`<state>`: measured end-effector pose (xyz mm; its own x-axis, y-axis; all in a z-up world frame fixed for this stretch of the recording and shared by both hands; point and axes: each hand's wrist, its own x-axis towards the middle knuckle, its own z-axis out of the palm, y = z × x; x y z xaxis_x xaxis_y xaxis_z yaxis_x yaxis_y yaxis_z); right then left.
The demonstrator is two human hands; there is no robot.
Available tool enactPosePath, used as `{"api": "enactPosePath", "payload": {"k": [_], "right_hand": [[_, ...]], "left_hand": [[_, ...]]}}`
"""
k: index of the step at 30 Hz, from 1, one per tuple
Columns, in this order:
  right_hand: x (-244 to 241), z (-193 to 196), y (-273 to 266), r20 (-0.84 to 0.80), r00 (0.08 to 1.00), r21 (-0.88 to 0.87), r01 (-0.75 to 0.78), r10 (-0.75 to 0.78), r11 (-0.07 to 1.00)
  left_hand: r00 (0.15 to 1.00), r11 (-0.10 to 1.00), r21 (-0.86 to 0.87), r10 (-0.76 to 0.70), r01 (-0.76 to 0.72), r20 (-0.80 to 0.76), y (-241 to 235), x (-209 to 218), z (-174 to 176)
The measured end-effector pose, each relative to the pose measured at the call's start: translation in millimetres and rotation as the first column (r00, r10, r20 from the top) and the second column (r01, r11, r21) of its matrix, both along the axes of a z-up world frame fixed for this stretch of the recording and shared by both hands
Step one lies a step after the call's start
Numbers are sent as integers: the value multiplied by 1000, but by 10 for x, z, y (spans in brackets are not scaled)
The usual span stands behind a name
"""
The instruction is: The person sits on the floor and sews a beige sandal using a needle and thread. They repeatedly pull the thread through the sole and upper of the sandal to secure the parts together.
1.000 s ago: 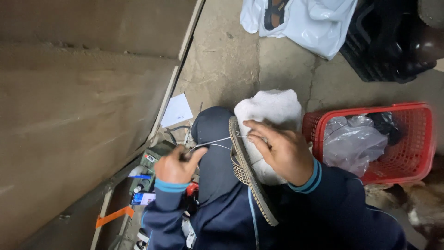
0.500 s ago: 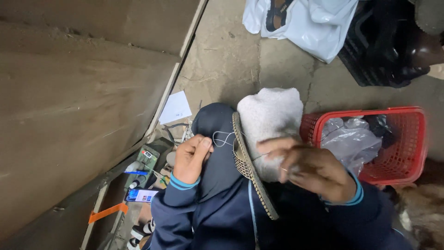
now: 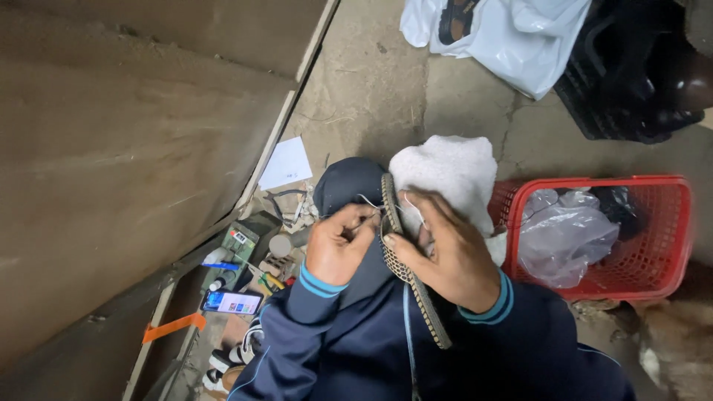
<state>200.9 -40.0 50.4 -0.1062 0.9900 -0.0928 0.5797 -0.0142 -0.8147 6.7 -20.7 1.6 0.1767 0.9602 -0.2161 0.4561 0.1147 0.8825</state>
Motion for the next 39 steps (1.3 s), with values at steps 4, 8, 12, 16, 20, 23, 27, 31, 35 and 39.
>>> {"api": "enactPosePath", "payload": {"k": [4,8,12,16,20,23,27,31,35,39], "right_hand": [[-33,-18,22,103,994,107,-39,28,994],[-37,-178,-63,149,989,-60,23,-13,998],[11,-196,-120,163,985,-15,51,-48,999],[87,-248,-211,163,985,-45,67,-59,997],[104,-213,-246,155,985,-69,87,-76,994],[102,-203,-273,164,983,-97,103,-86,990],[133,-252,-266,193,978,-79,96,-79,992],[110,-209,-229,192,978,-106,101,-79,989],[109,-202,-217,177,981,-92,95,-78,991],[100,-178,-209,169,981,-150,126,-100,981]], "left_hand": [[929,990,-45,-111,136,353,-43,-95,309],[980,885,432,-109,173,-169,-296,27,499],[984,854,512,2,91,-177,-291,80,472],[913,872,484,134,76,-384,-179,17,234],[857,910,401,122,105,-501,-85,159,91],[901,908,401,73,117,-427,-68,292,-77],[935,931,343,2,128,-355,-31,349,-122],[974,992,113,-34,60,-222,1,296,92],[985,996,84,-28,14,170,-35,178,78],[995,998,63,-21,15,94,-63,133,-92]]}}
